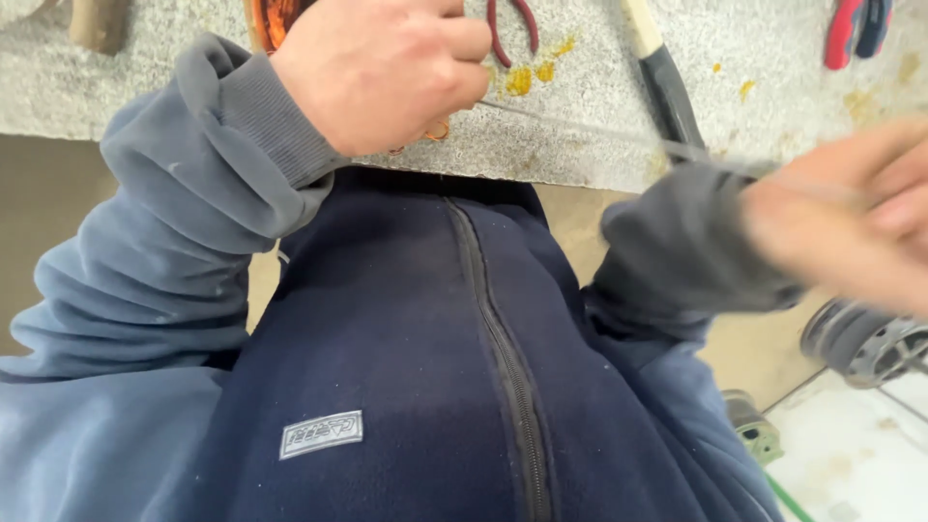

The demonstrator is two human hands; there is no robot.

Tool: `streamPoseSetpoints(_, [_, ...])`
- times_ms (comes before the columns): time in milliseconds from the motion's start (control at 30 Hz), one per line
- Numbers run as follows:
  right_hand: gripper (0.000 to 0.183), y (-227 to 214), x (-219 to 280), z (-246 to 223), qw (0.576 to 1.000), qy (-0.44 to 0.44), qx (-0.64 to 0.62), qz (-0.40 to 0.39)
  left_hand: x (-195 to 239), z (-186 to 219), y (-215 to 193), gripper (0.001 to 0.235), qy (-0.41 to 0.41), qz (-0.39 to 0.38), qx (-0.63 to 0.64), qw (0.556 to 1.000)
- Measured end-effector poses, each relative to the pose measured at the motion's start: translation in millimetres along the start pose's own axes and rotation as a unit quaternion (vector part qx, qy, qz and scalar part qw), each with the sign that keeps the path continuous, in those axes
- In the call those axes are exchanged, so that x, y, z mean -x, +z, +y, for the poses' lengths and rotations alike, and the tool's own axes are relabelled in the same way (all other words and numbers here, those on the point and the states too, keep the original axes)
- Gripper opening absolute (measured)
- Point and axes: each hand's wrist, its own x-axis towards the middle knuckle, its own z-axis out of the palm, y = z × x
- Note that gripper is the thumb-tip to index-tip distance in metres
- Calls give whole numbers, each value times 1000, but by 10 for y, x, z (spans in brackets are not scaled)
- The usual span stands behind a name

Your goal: Repairing and rewinding the copper coils of an electric motor stator on a workshop workbench.

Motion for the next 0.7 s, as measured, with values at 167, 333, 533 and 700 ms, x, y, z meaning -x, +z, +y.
streamPoseSetpoints(167, [58,1116,385,-237,991,47,-126,-1,130,39,-292,11,-6,64,50,997])
streamPoseSetpoints(333, [63,1855,418,-151,936,165,-281,-134,589,100,-264,14,-131,172,83,973])
streamPoseSetpoints(533, [77,2379,414,-180,903,273,-269,-195,932,113,77,33,-171,232,71,955])
streamPoseSetpoints(700, [85,2576,423,-96,880,343,-240,-224,868,149,328,36,-155,243,82,954])
